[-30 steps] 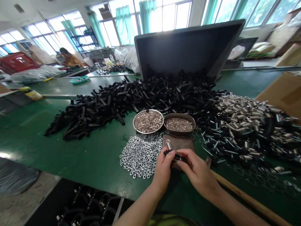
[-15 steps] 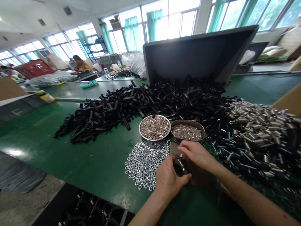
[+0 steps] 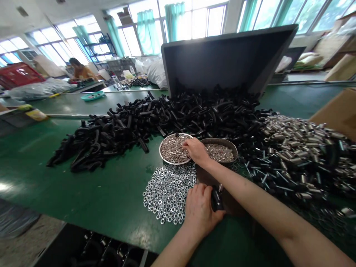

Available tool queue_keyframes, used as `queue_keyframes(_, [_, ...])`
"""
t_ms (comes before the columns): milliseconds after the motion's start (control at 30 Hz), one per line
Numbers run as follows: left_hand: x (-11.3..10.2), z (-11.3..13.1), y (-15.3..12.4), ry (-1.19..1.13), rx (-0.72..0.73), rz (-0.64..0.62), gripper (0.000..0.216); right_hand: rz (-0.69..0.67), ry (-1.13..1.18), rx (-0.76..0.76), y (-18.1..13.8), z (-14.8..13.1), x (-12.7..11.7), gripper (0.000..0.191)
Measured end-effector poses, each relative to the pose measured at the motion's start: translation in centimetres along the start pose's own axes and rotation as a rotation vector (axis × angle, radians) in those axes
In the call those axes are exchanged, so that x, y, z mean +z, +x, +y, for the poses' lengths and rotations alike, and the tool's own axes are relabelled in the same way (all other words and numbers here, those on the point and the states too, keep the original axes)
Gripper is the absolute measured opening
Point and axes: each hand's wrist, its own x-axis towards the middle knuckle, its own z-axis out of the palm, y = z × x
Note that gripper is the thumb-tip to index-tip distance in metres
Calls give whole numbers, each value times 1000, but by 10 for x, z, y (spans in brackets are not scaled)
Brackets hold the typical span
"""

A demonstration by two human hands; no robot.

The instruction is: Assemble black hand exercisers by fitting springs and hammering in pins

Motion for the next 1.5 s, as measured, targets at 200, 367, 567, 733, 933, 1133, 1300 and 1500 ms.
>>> queue_keyframes(200, [-2,-2,3,44,31,-6,49,-36,72,92,-81,-4,-50,16])
queue_keyframes(367, [-4,-2,4,82,49,-27,48,-121,44,39,-147,9,-63,17])
queue_keyframes(567, [-3,-2,3,101,51,-30,49,-124,-125,17,-157,15,-47,15])
queue_keyframes(733, [-1,-3,5,110,75,-16,44,-100,-366,-126,-166,9,-36,16])
queue_keyframes(933, [1,-6,2,37,113,16,62,-303,-247,-41,-148,11,-66,18])
queue_keyframes(1133, [-3,-7,1,88,195,-49,65,-334,-353,217,-79,51,-93,17])
queue_keyframes(1300, [-6,-4,-2,126,194,-53,70,-433,-411,339,-47,78,-75,11])
queue_keyframes(1500, [-6,-4,-2,106,188,-42,74,-327,-327,367,-48,83,-71,8])
